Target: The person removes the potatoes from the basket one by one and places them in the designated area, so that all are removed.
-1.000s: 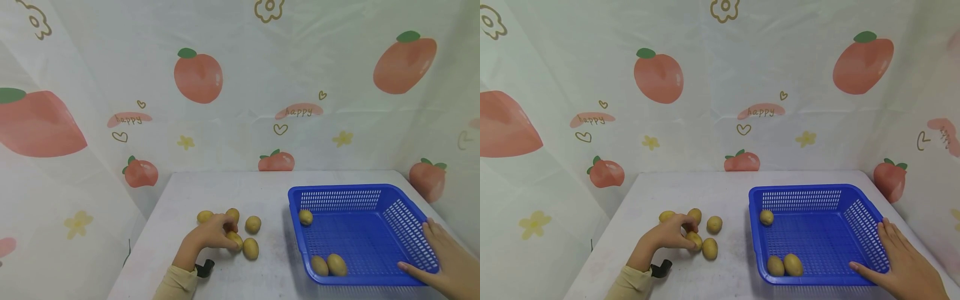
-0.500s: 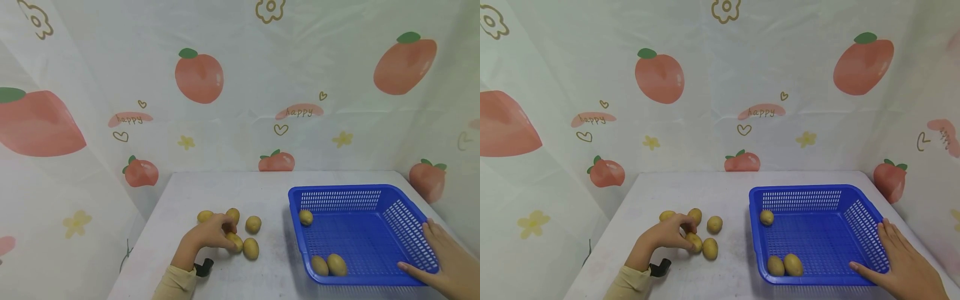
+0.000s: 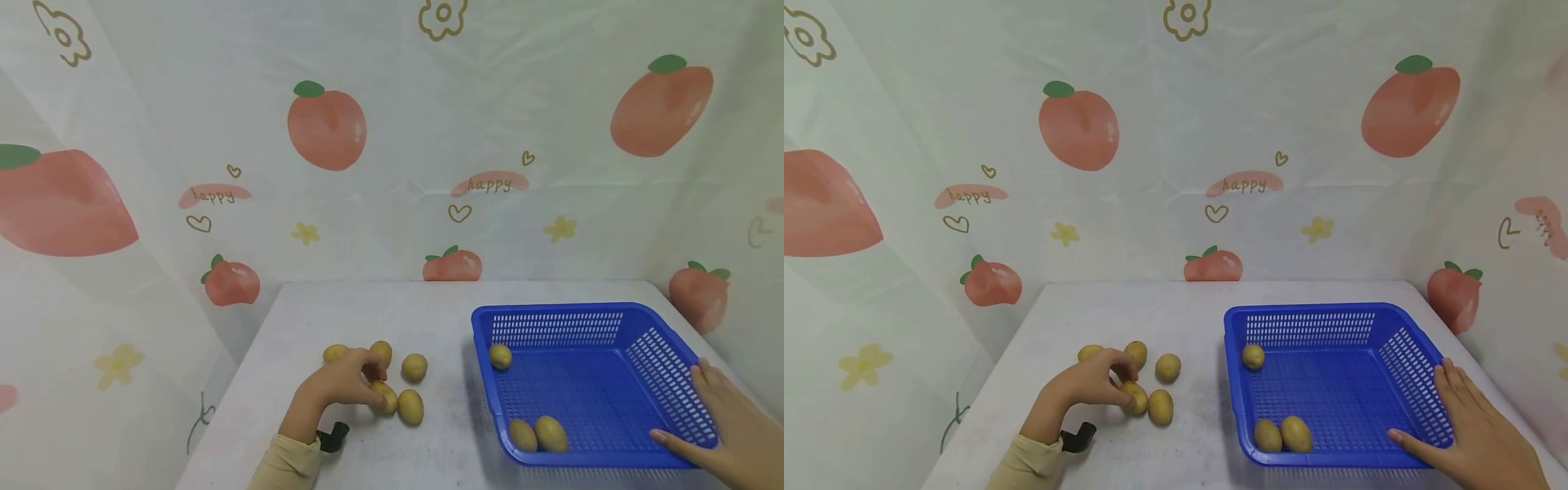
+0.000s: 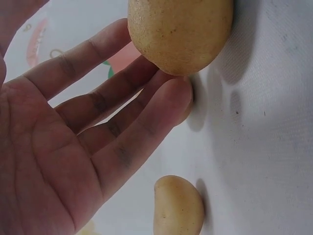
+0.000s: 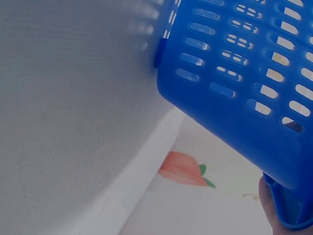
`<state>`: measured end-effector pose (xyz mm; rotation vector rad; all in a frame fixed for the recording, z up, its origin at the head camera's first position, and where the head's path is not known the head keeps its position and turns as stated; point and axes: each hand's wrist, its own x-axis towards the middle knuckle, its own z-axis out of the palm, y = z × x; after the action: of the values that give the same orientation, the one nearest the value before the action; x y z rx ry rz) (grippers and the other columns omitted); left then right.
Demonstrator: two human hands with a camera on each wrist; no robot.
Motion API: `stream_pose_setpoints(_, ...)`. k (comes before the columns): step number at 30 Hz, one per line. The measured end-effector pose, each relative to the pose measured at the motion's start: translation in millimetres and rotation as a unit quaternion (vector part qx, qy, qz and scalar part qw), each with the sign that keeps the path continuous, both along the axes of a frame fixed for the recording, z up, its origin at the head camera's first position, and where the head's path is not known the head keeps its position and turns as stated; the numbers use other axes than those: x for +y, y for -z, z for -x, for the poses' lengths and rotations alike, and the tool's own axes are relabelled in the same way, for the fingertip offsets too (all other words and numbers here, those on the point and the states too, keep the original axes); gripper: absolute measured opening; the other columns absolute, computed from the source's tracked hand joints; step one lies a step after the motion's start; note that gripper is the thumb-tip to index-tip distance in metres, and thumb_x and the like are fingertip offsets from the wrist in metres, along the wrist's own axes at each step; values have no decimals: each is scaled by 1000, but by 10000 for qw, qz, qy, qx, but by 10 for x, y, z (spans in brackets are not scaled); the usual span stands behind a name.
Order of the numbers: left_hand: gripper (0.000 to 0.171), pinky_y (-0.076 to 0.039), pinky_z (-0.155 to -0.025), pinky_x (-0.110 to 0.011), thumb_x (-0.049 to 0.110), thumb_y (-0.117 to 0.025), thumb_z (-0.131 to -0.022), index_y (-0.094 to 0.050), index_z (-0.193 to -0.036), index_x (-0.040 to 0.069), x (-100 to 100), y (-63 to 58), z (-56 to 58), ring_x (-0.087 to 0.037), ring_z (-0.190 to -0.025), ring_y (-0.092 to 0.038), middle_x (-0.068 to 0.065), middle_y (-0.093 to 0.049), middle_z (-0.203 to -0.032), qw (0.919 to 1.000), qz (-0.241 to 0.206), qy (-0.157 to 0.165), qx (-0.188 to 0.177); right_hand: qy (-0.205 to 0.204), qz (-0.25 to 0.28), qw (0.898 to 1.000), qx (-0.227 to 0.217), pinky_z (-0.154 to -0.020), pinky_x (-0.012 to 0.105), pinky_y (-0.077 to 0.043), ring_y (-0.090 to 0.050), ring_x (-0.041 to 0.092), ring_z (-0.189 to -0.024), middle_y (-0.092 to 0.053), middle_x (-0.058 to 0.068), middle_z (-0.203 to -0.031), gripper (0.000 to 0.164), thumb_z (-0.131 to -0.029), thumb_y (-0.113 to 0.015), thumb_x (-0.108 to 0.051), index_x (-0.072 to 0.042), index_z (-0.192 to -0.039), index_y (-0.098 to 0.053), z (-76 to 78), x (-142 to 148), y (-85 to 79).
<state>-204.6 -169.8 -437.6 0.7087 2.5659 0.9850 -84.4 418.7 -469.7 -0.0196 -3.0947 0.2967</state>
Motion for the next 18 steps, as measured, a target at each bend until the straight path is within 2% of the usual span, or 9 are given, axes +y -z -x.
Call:
stream_pose_setpoints(9, 31, -57, -85, -32, 19, -89, -76, -72, -101, 9, 18, -37, 2, -17, -98, -65, -1, -71, -101, 9999, -140, 39, -72, -6, 27, 10000, -12, -108, 86, -2, 17, 66, -149, 21, 44, -161, 136, -88, -68, -67, 20, -157, 10, -9, -3, -5)
stream_pose_setpoints(14, 32, -59, -85, -32, 17, -86, -79, -72, -104, 4, 22, -56, 9, -21, -100, -66, -11, -72, -105, 9995, -288, 116, 7, -35, 69, 10000, -4, -109, 85, 1, 18, 66, -149, 21, 45, -161, 136, -89, -69, -66, 21, -156, 10, 0, 3, -6)
stream_pose_setpoints(18, 31, -60, -85, -32, 17, -85, -80, -72, -105, 4, 31, -59, 14, -25, -101, -68, -13, -72, -105, 9991, -379, 157, 120, -52, 15, 10000, 32, -108, 86, -3, 16, 67, -149, 20, 45, -161, 136, -88, -69, -67, 21, -157, 9, 8, 7, -7)
